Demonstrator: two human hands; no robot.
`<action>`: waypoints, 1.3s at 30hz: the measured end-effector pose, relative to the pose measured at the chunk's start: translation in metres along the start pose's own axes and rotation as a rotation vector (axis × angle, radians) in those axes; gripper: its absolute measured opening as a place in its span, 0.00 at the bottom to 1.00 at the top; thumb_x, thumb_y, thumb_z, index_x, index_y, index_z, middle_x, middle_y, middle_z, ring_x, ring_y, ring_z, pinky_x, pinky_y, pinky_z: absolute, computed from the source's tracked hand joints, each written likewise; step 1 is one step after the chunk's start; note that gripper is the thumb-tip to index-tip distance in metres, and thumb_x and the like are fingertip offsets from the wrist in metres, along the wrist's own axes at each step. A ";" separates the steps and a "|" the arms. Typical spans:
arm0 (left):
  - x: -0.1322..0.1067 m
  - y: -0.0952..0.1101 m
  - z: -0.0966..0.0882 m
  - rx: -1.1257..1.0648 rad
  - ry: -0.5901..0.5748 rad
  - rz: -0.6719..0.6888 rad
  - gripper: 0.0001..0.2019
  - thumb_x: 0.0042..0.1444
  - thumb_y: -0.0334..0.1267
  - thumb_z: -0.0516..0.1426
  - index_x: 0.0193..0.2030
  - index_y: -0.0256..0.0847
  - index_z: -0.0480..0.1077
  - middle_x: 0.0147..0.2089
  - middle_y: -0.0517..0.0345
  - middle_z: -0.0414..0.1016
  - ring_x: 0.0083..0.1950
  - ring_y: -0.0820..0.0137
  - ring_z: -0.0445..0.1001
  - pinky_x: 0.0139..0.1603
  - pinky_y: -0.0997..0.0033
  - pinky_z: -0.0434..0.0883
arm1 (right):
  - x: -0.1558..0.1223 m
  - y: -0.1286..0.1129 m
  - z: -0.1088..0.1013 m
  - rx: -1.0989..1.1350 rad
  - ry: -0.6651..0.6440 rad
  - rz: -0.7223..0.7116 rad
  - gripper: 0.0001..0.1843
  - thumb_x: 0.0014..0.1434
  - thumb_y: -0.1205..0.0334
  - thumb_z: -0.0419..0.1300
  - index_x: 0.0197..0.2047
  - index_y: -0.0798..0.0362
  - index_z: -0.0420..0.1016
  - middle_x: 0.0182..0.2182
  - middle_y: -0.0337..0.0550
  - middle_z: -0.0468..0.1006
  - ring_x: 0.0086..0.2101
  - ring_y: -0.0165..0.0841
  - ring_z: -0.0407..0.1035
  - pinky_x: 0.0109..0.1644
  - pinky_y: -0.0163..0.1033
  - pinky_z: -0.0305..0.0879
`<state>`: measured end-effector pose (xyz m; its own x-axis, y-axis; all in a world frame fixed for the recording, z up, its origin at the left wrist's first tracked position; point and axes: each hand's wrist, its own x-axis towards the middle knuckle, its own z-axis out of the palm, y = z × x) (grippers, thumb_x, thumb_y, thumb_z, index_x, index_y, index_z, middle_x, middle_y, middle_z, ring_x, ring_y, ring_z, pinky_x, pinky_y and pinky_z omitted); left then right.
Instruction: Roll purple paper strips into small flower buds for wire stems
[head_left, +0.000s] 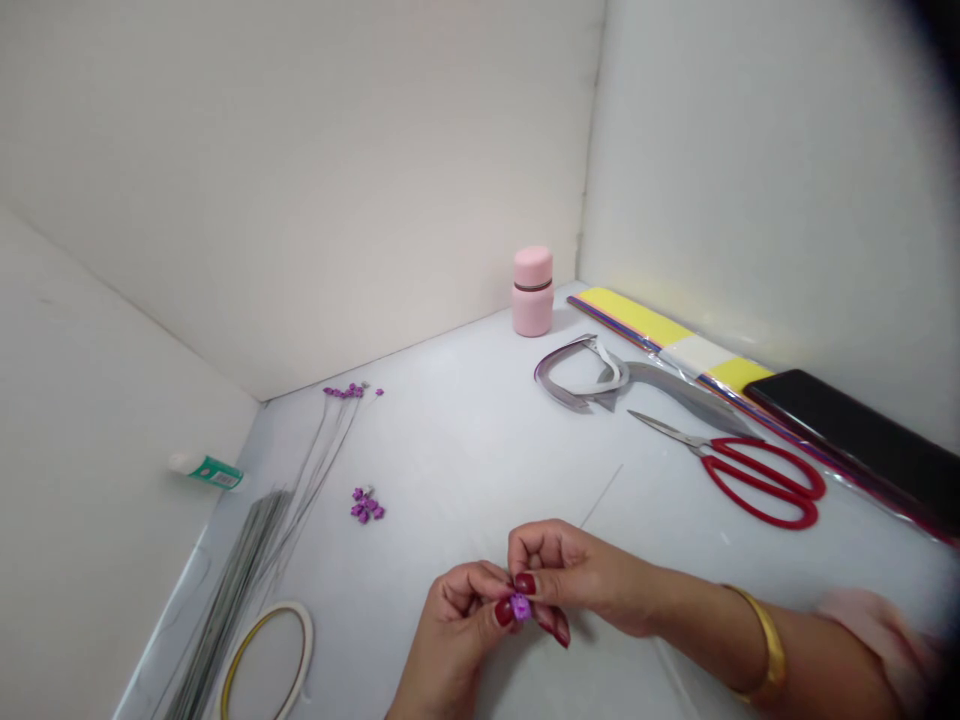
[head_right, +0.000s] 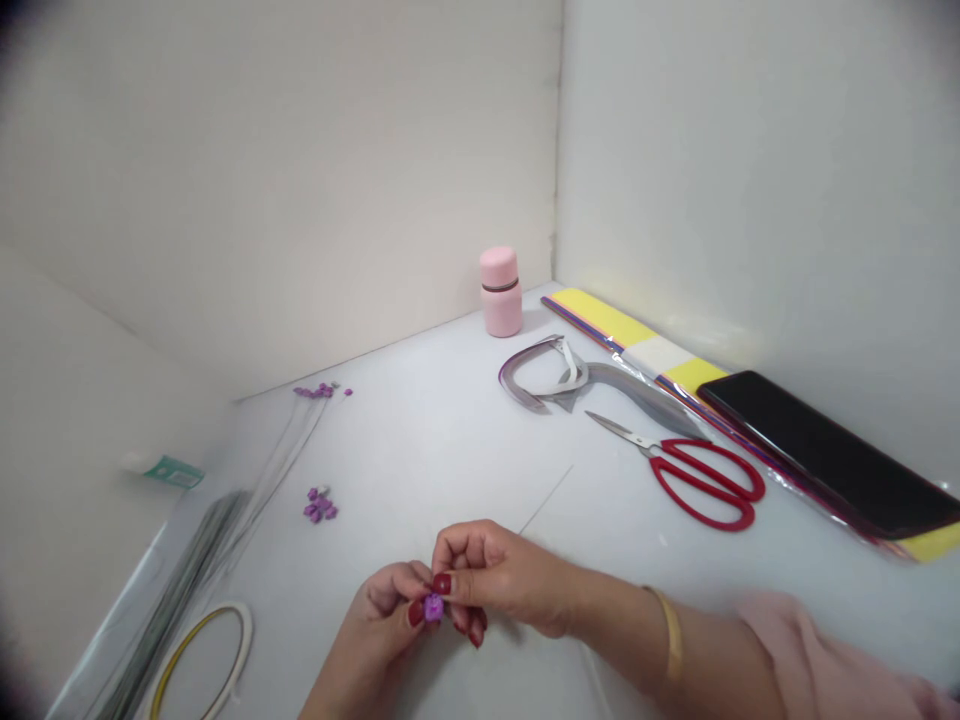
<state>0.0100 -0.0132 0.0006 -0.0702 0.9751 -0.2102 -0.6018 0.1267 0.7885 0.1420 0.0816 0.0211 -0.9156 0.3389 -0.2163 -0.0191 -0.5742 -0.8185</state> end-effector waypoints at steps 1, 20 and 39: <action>0.000 0.001 0.000 -0.003 -0.001 -0.017 0.07 0.42 0.36 0.65 0.24 0.38 0.72 0.25 0.58 0.74 0.28 0.70 0.73 0.36 0.66 0.68 | 0.000 0.000 0.000 -0.014 0.011 -0.017 0.19 0.48 0.50 0.63 0.27 0.57 0.64 0.15 0.34 0.69 0.15 0.21 0.60 0.18 0.26 0.57; -0.002 0.013 0.024 0.193 0.276 0.144 0.06 0.41 0.33 0.65 0.27 0.37 0.73 0.25 0.59 0.77 0.28 0.74 0.74 0.31 0.81 0.70 | -0.004 0.002 0.006 -0.412 0.146 -0.232 0.14 0.60 0.52 0.52 0.31 0.56 0.62 0.23 0.37 0.66 0.22 0.25 0.59 0.27 0.31 0.55; 0.000 0.009 0.018 0.285 0.336 0.103 0.07 0.43 0.36 0.64 0.28 0.35 0.74 0.23 0.59 0.75 0.27 0.74 0.71 0.30 0.78 0.67 | -0.001 0.005 0.004 -0.421 0.199 -0.250 0.14 0.61 0.53 0.50 0.31 0.57 0.63 0.22 0.37 0.66 0.22 0.25 0.60 0.27 0.32 0.57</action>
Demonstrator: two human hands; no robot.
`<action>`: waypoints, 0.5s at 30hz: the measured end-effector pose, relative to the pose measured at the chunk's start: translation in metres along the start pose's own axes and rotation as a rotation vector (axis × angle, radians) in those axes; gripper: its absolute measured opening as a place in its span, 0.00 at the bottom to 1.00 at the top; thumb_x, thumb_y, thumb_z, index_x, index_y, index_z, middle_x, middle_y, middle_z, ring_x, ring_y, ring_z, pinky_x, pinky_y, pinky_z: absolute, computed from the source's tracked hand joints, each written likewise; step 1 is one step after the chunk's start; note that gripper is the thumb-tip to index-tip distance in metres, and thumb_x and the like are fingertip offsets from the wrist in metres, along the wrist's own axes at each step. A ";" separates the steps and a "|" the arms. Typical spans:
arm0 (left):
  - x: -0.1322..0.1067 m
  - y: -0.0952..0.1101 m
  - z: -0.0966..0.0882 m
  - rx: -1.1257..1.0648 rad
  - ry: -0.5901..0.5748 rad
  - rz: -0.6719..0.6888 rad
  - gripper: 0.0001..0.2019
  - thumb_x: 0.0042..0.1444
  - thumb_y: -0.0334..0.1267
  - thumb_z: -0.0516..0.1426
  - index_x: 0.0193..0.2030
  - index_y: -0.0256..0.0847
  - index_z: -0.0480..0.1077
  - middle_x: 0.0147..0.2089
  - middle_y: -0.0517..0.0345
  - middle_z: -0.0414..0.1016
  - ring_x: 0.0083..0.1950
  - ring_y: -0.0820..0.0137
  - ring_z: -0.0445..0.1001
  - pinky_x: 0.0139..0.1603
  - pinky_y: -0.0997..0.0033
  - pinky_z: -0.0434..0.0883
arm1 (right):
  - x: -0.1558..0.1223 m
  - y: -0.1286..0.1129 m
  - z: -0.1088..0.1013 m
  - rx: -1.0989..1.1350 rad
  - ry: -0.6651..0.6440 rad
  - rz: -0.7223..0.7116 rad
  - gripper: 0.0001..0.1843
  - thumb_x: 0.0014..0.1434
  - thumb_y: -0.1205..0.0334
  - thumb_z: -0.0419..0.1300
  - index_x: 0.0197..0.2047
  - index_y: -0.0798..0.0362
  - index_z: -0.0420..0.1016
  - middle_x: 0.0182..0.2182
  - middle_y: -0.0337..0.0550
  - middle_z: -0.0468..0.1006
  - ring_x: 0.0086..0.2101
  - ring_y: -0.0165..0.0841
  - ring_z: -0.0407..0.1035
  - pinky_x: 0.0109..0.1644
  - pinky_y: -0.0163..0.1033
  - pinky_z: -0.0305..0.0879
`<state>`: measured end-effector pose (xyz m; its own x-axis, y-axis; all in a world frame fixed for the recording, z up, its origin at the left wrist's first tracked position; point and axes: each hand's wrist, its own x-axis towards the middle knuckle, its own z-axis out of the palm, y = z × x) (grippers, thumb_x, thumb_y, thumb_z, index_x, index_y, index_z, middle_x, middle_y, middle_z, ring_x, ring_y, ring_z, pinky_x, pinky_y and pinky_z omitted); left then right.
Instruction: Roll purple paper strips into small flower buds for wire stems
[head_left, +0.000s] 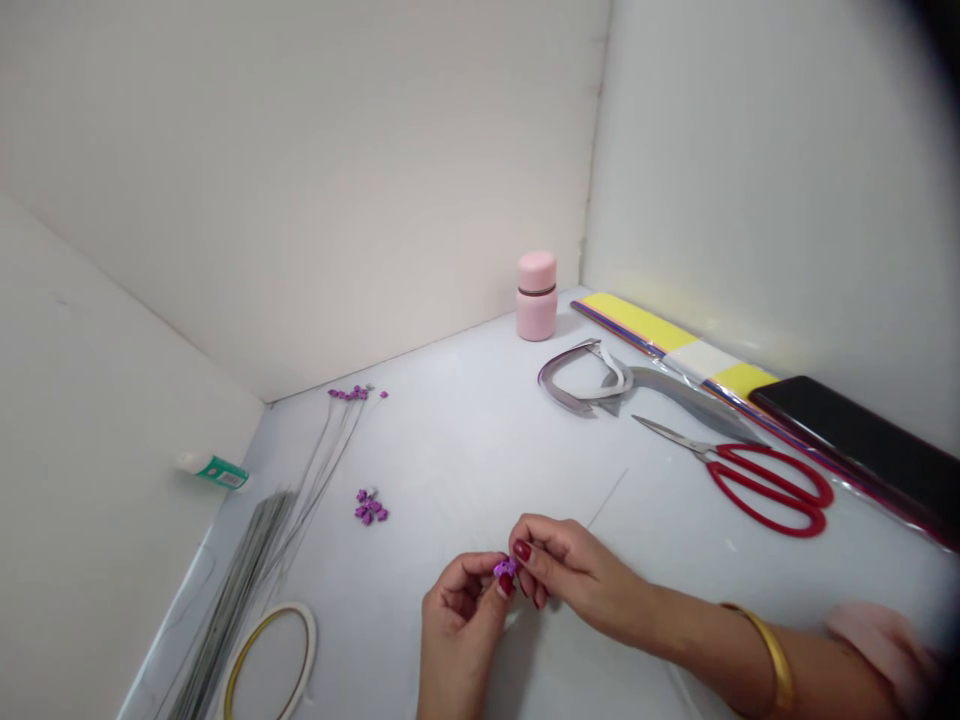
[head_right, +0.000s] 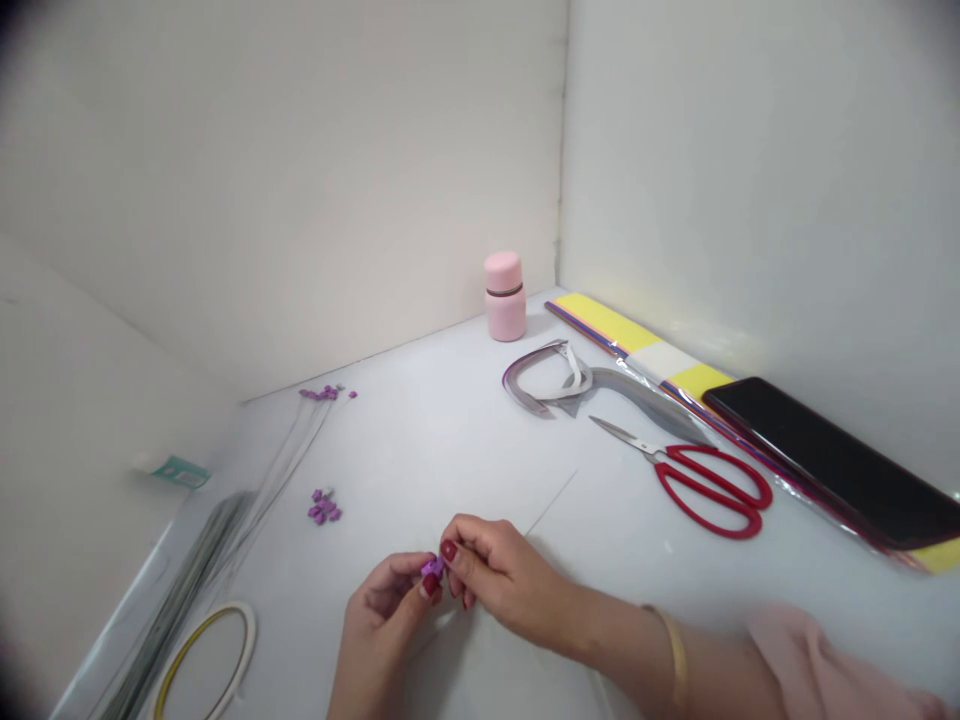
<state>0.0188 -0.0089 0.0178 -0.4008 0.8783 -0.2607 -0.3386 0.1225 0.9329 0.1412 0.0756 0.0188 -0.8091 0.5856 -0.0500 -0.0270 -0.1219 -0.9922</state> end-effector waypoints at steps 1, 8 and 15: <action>0.000 0.000 0.000 0.009 0.000 0.000 0.07 0.43 0.37 0.64 0.28 0.35 0.75 0.23 0.58 0.75 0.27 0.73 0.72 0.31 0.78 0.68 | 0.000 0.001 0.000 -0.011 0.005 0.004 0.14 0.60 0.53 0.51 0.31 0.56 0.63 0.22 0.37 0.66 0.22 0.25 0.59 0.27 0.31 0.57; -0.001 -0.002 0.001 -0.019 0.077 -0.010 0.13 0.39 0.37 0.66 0.34 0.37 0.76 0.30 0.53 0.79 0.32 0.71 0.74 0.33 0.77 0.69 | -0.001 0.001 0.001 -0.126 0.098 0.019 0.12 0.57 0.57 0.55 0.27 0.57 0.65 0.19 0.34 0.63 0.21 0.25 0.56 0.26 0.31 0.54; -0.001 -0.001 0.001 -0.010 0.037 -0.001 0.07 0.43 0.37 0.64 0.28 0.35 0.76 0.23 0.57 0.75 0.27 0.74 0.70 0.31 0.78 0.68 | 0.000 0.001 0.000 -0.034 0.054 0.028 0.12 0.58 0.55 0.54 0.29 0.56 0.65 0.20 0.36 0.66 0.22 0.25 0.60 0.26 0.31 0.57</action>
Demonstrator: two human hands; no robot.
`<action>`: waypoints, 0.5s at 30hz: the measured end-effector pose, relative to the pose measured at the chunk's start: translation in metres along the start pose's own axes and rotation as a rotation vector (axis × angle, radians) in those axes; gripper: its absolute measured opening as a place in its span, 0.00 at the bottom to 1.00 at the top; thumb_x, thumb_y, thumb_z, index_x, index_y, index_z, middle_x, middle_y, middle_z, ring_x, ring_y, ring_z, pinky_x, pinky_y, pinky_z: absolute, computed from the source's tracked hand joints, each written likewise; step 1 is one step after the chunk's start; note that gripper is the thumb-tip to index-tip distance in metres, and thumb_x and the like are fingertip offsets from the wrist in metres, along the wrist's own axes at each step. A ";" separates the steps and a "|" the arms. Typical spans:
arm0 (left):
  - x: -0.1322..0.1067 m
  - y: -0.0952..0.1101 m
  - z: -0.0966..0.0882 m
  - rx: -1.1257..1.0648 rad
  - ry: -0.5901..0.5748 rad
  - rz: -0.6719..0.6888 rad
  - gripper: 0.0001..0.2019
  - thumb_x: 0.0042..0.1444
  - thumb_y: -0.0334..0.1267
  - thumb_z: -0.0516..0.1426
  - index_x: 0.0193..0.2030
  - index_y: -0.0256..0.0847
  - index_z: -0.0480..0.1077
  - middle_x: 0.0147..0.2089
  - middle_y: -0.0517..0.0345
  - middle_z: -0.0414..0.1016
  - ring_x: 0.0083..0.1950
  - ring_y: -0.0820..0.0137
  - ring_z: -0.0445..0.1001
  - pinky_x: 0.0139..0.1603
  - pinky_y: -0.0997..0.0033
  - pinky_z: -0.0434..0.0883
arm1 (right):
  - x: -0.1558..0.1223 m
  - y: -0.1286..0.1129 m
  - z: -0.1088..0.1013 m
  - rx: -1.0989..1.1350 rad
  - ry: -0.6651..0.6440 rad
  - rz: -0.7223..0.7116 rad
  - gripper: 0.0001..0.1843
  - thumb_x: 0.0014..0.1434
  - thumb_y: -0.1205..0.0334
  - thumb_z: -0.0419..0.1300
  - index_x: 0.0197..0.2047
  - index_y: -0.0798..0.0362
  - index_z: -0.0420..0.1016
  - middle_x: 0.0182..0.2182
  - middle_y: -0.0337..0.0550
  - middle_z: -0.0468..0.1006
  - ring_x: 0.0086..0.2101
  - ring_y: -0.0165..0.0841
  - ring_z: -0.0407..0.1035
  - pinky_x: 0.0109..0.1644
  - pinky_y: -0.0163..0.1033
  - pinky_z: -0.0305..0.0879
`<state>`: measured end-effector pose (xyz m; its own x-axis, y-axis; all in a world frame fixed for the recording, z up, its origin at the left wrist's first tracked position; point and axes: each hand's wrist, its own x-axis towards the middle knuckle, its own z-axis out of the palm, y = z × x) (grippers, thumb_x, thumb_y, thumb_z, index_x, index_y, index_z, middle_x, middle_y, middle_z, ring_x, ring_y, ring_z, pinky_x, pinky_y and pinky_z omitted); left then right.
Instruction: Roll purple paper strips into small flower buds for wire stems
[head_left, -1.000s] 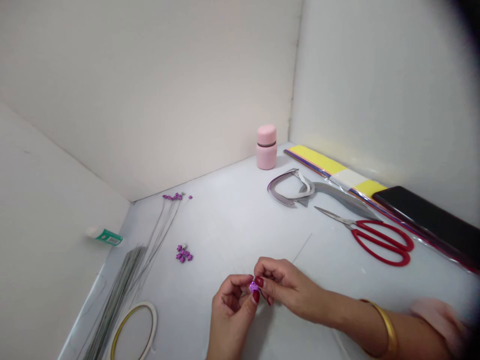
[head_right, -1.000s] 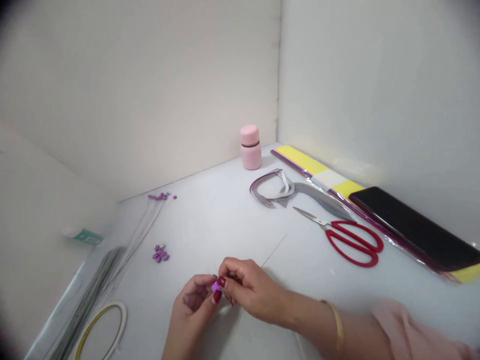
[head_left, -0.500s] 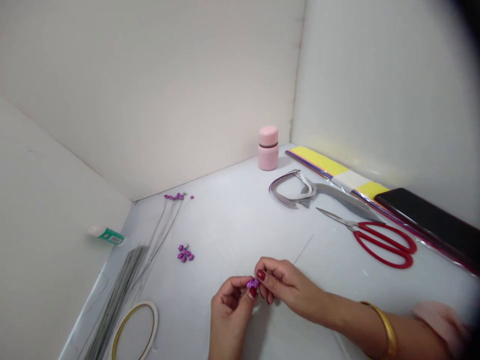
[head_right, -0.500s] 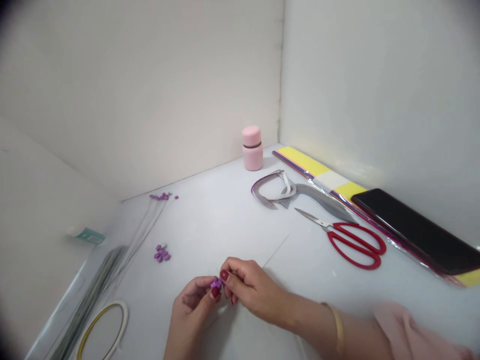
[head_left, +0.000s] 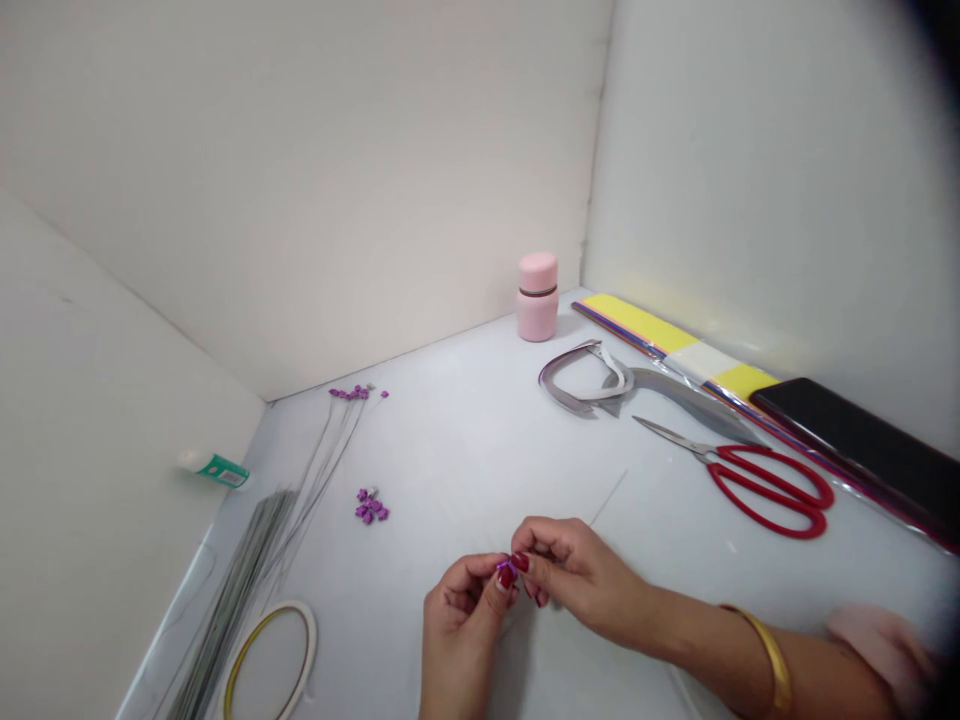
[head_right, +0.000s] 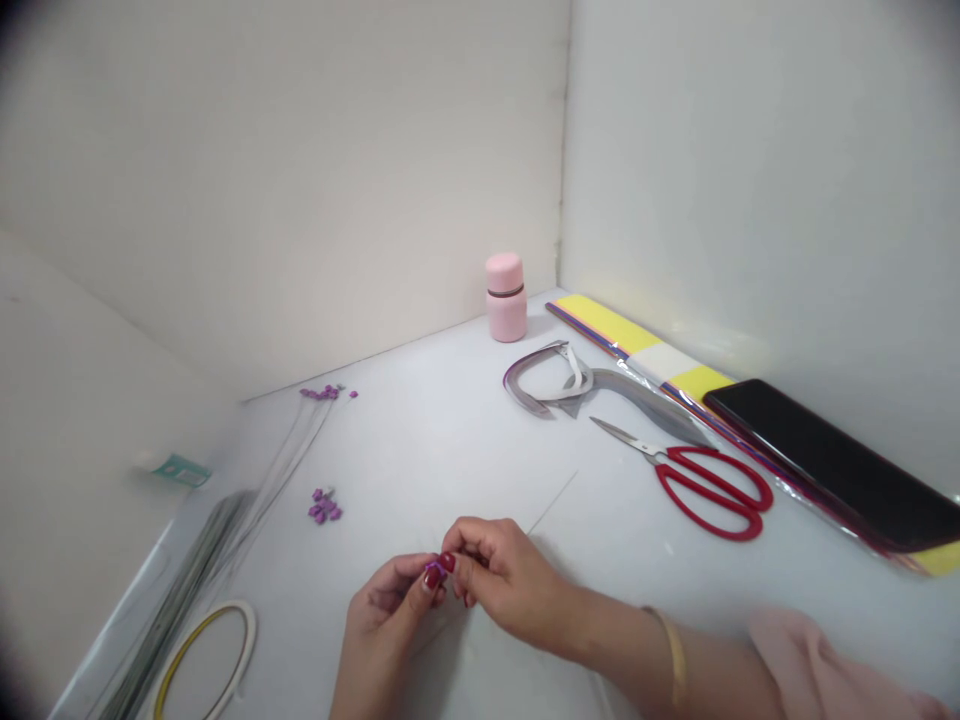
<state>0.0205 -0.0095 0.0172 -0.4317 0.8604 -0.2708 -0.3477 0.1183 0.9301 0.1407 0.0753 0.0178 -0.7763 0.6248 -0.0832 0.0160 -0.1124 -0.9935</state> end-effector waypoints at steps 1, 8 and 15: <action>0.000 0.000 0.000 -0.010 0.004 -0.005 0.07 0.43 0.37 0.64 0.28 0.35 0.76 0.23 0.57 0.75 0.27 0.74 0.70 0.31 0.78 0.68 | 0.001 0.001 0.000 0.032 -0.005 0.007 0.13 0.57 0.55 0.54 0.29 0.56 0.64 0.20 0.36 0.66 0.22 0.25 0.60 0.26 0.31 0.57; 0.001 0.002 0.000 -0.011 0.029 -0.031 0.08 0.42 0.38 0.65 0.27 0.35 0.76 0.21 0.58 0.74 0.26 0.75 0.69 0.30 0.79 0.67 | 0.001 0.003 0.000 0.101 -0.024 0.035 0.16 0.59 0.51 0.52 0.30 0.56 0.63 0.21 0.37 0.67 0.22 0.25 0.61 0.26 0.31 0.57; 0.001 0.000 0.002 -0.040 0.017 -0.021 0.07 0.42 0.36 0.65 0.28 0.35 0.75 0.24 0.58 0.76 0.27 0.75 0.71 0.30 0.80 0.68 | -0.001 0.002 0.001 -0.094 0.042 -0.023 0.13 0.57 0.55 0.55 0.29 0.56 0.67 0.20 0.35 0.65 0.23 0.26 0.58 0.26 0.31 0.54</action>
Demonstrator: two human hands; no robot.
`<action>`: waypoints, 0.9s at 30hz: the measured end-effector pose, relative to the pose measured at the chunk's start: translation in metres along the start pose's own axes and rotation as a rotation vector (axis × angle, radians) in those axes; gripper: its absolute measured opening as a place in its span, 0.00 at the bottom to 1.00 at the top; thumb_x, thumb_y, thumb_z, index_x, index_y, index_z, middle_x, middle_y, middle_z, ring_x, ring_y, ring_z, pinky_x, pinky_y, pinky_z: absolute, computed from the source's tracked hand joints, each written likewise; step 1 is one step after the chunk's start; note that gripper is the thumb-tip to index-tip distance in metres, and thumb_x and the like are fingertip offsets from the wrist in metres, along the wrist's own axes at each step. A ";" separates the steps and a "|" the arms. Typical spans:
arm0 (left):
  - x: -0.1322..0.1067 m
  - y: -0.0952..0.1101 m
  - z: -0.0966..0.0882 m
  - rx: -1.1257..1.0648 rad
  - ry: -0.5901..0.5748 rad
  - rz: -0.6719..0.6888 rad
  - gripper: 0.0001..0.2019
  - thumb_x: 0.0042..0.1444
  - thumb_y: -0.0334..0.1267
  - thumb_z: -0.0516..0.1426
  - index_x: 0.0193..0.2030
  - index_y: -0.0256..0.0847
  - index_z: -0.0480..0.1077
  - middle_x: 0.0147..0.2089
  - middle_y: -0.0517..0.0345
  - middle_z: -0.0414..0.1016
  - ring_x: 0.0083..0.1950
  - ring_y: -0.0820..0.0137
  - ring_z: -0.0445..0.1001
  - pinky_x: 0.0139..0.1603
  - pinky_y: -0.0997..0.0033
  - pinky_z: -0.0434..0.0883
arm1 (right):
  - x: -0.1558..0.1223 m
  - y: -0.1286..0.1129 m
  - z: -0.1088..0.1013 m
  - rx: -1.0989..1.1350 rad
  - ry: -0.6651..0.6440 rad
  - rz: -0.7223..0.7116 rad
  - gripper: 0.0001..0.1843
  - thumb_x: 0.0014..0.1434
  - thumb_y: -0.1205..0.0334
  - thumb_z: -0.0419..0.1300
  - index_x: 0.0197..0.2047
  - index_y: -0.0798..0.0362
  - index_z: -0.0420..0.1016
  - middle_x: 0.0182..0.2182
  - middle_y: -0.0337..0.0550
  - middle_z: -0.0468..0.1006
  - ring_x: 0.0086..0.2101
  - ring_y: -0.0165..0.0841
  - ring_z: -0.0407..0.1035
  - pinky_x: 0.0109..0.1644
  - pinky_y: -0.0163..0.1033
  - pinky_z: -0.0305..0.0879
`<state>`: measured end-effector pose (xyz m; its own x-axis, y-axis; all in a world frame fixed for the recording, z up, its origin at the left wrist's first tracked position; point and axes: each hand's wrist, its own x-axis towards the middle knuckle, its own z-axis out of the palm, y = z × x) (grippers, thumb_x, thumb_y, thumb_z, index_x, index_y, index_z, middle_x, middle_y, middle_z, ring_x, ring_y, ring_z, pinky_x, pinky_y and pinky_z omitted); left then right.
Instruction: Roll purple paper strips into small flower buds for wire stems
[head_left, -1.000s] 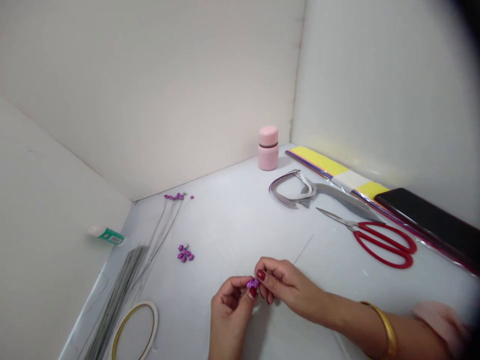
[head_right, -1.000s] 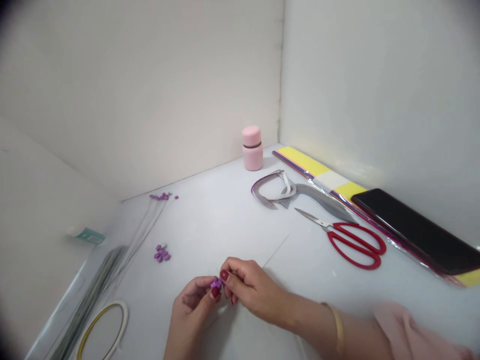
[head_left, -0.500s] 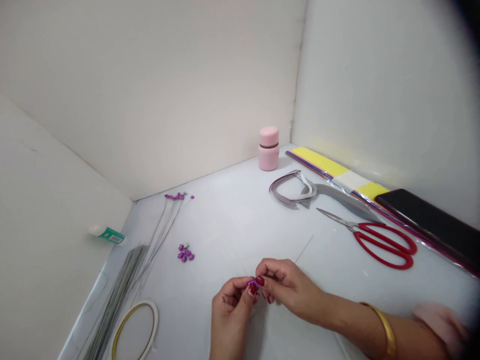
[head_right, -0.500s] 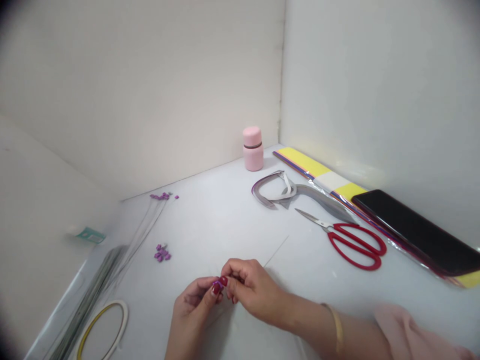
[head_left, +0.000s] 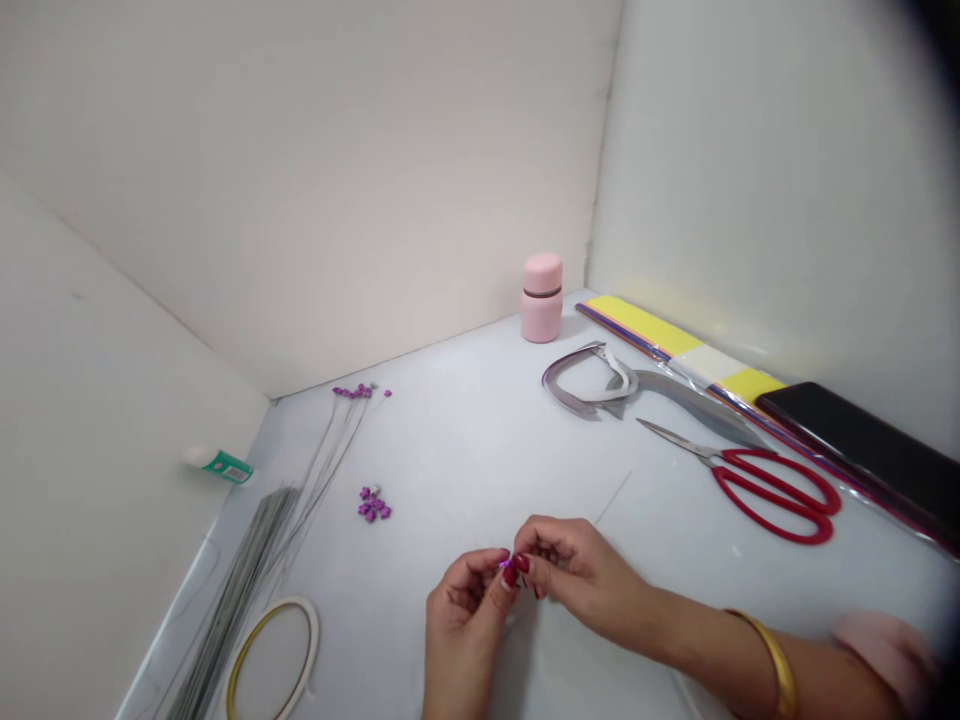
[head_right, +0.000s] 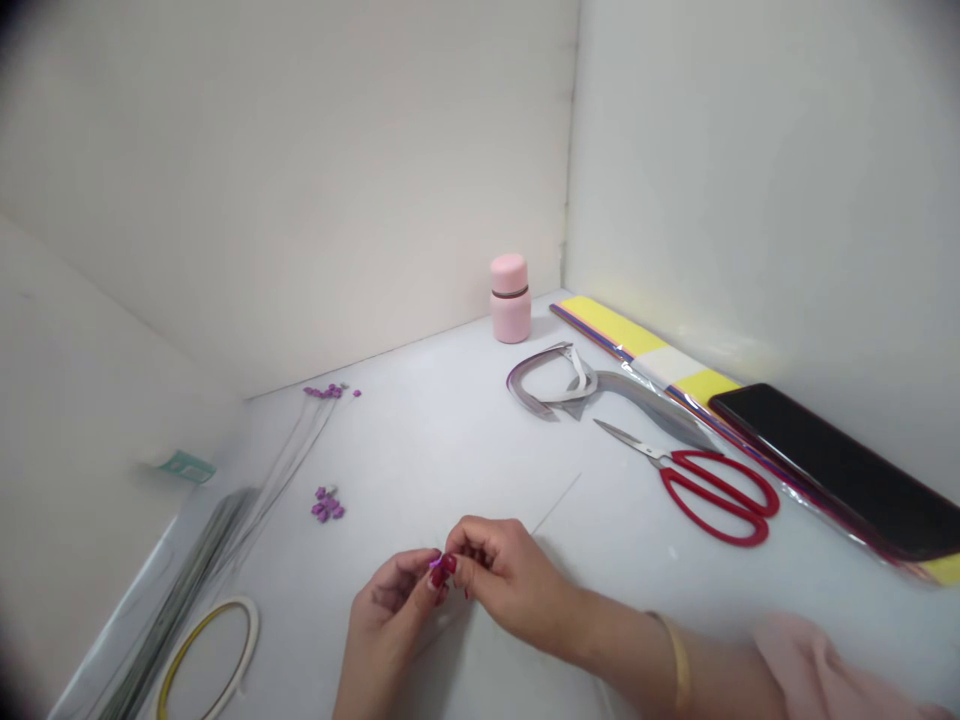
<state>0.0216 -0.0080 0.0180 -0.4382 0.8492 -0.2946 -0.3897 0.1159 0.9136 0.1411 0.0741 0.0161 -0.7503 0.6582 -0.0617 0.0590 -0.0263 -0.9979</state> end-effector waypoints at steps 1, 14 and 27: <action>0.000 0.000 0.000 -0.014 -0.008 -0.002 0.07 0.43 0.36 0.64 0.28 0.36 0.75 0.23 0.58 0.76 0.27 0.75 0.71 0.30 0.80 0.68 | 0.001 0.000 0.000 0.046 -0.001 0.017 0.13 0.57 0.54 0.56 0.29 0.56 0.67 0.20 0.35 0.65 0.23 0.26 0.59 0.27 0.31 0.54; -0.001 -0.004 0.000 -0.014 -0.059 0.048 0.09 0.41 0.35 0.65 0.31 0.36 0.74 0.28 0.53 0.78 0.31 0.69 0.75 0.34 0.72 0.71 | 0.005 0.000 0.002 0.329 -0.031 0.166 0.20 0.51 0.46 0.59 0.28 0.56 0.62 0.18 0.32 0.64 0.18 0.23 0.56 0.22 0.29 0.51; 0.000 -0.010 -0.001 -0.158 -0.129 0.021 0.06 0.44 0.35 0.63 0.28 0.38 0.70 0.26 0.58 0.76 0.29 0.72 0.73 0.33 0.74 0.68 | 0.000 -0.009 0.003 0.356 -0.071 0.167 0.19 0.52 0.47 0.58 0.28 0.55 0.60 0.17 0.31 0.62 0.18 0.23 0.56 0.23 0.29 0.50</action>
<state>0.0250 -0.0096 0.0087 -0.3442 0.9108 -0.2279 -0.5084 0.0232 0.8608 0.1381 0.0721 0.0247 -0.7939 0.5697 -0.2125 -0.0385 -0.3958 -0.9175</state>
